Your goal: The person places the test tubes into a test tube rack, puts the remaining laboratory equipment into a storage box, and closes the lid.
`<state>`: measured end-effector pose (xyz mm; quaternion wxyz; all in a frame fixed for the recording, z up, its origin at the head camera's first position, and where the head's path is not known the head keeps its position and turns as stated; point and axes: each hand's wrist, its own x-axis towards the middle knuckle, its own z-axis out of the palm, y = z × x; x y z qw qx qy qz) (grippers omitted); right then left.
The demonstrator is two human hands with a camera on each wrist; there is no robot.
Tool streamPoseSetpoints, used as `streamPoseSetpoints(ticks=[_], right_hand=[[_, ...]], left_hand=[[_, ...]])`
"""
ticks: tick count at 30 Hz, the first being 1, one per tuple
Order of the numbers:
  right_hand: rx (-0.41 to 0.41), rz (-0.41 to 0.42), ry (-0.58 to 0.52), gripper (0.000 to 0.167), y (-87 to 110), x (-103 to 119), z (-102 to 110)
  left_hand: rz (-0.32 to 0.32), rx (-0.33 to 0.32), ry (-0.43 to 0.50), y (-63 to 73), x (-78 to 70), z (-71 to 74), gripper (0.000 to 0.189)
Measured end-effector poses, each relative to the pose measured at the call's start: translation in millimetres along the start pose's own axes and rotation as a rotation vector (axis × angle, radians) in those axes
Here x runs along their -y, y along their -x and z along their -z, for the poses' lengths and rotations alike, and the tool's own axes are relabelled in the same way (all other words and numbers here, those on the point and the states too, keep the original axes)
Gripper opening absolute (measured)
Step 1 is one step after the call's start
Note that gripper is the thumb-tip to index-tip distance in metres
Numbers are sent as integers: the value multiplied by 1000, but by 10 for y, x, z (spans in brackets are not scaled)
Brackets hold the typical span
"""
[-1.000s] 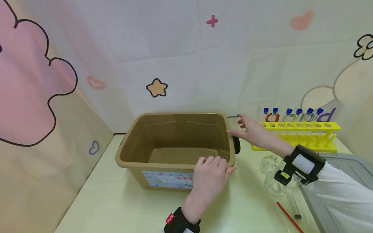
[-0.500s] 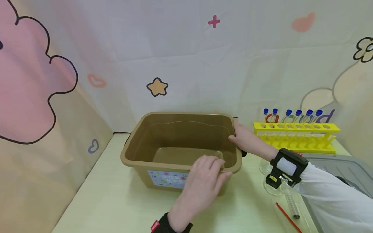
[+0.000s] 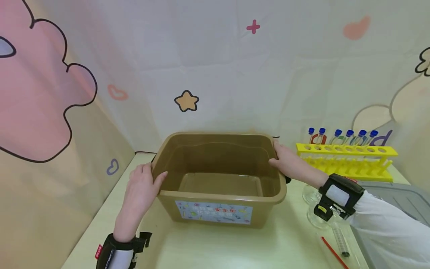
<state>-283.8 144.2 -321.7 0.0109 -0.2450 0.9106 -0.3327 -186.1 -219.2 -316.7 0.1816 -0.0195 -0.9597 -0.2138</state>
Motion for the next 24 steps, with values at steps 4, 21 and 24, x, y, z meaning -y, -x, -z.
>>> streamPoseSetpoints(ticks=[4, 21, 24], right_hand=[[11, 20, -16, 57, 54, -13, 13], [33, -5, -75, 61, 320, -114, 126], [27, -24, -75, 62, 372, -137, 149]], left_hand=[[35, 78, 66, -36, 114, -16, 43], [13, 51, 51, 189, -100, -105, 35], [4, 43, 50, 228, -155, -120, 35]])
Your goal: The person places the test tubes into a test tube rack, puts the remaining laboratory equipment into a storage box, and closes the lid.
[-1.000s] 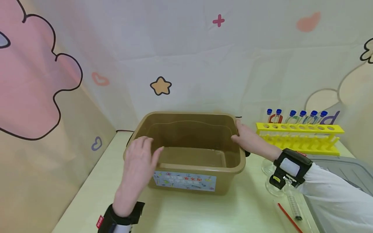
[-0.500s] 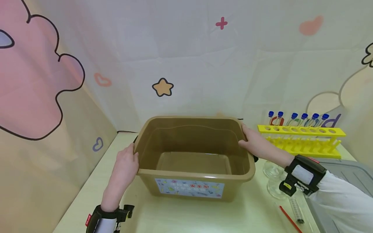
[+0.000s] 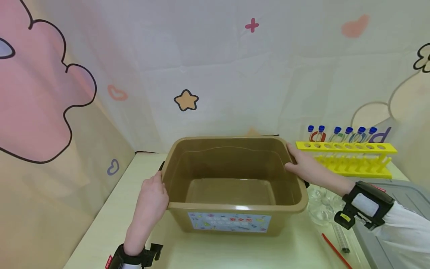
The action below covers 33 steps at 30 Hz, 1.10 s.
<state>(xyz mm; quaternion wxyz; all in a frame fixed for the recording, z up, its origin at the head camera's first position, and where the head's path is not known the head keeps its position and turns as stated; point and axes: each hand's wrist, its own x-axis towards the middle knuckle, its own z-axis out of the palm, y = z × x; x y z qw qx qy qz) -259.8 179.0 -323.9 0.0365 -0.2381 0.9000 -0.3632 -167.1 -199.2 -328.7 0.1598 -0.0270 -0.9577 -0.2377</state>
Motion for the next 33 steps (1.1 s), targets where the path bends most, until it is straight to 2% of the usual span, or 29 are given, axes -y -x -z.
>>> streamPoseSetpoints(ticks=[6, 11, 13, 16, 20, 23, 33], right_hand=[[-1, -11, 48, 64, 49, -33, 48], [-12, 10, 85, 64, 53, -47, 50], [-17, 17, 89, 64, 56, -54, 46], [-24, 14, 100, 64, 71, -63, 33], [-36, 1, 91, 64, 111, -67, 30], [-50, -8, 79, 63, 162, -74, 46], [-101, 4, 99, 63, 335, -91, 48]], left_hand=[[10, 9, 27, 18, -39, 11, 33], [34, -2, 111, -71, 108, 67, 22], [48, 0, 166, -134, 187, 67, 27], [75, 71, 262, -218, 276, 48, 41], [33, 175, 342, -279, 322, -5, 42], [-18, 199, 349, -290, 304, -28, 36], [-50, 246, 298, -270, 203, -6, 31]])
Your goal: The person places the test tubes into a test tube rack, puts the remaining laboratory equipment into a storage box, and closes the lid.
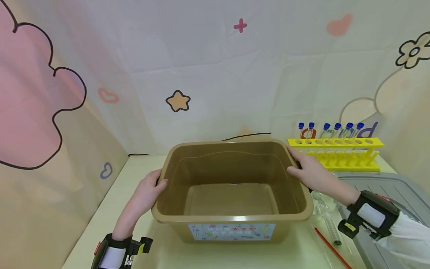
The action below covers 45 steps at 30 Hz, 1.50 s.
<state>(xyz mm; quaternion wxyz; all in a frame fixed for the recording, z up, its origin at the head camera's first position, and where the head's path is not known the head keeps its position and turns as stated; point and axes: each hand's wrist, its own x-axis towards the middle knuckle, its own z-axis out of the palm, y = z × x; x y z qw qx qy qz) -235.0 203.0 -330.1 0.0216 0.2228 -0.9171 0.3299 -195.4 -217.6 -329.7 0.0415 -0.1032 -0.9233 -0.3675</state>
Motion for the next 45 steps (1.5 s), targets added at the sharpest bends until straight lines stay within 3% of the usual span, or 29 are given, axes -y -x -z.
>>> streamPoseSetpoints(ticks=[8, 13, 16, 23, 31, 45], right_hand=[[8, 13, -21, 64, -14, 37, -69], [7, 24, -26, 65, 6, 45, -61], [10, 21, -29, 65, 48, 51, -35], [15, -34, -11, 65, 138, 45, 25], [20, -67, 2, 64, 131, 22, 35], [64, -78, -11, 66, 164, -11, 85]], left_hand=[[37, 24, -11, 62, 16, 83, 24], [55, 29, 81, 12, 65, 52, 44], [65, 35, 149, -11, 64, 9, 47], [11, 48, 216, -30, -18, -34, 45], [51, 34, 230, -51, -33, -52, 44], [2, 24, 265, -100, -31, -104, 43]])
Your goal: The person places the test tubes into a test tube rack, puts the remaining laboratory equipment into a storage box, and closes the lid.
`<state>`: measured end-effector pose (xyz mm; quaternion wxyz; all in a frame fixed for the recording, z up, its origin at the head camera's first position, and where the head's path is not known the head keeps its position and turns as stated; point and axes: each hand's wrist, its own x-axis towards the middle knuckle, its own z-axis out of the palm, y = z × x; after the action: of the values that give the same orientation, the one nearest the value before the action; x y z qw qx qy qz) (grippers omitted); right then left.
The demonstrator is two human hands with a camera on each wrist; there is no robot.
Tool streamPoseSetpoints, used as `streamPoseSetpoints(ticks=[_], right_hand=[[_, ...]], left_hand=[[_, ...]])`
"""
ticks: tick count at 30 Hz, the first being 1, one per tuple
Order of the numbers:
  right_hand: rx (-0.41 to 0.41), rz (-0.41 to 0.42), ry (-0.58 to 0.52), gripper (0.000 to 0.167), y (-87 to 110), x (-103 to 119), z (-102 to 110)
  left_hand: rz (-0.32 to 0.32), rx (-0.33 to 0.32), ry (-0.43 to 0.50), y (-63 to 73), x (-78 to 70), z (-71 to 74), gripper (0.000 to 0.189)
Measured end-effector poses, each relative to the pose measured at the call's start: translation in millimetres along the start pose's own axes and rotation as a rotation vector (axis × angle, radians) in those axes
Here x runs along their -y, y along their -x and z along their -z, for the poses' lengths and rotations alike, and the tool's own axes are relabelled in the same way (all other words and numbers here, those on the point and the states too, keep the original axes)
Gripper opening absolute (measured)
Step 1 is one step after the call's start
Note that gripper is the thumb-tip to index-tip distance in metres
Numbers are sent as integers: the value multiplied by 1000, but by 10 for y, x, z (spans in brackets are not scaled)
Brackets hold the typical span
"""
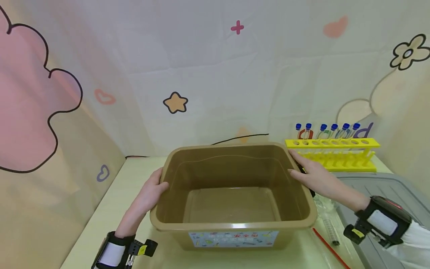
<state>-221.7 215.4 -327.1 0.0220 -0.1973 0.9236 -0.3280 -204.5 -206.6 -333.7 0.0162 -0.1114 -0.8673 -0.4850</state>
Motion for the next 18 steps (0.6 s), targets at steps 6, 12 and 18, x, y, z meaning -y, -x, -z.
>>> streamPoseSetpoints(ticks=[6, 12, 18], right_hand=[[-12, -25, -17, 62, -59, -32, 99], [-78, -69, 59, 52, -42, -258, 262], [-111, -95, 151, 44, -20, -462, 388]], left_hand=[[17, -5, 16, 26, 19, 25, 40], [25, 3, 43, 26, 11, 7, 40], [20, 33, 95, 20, -3, -11, 42]])
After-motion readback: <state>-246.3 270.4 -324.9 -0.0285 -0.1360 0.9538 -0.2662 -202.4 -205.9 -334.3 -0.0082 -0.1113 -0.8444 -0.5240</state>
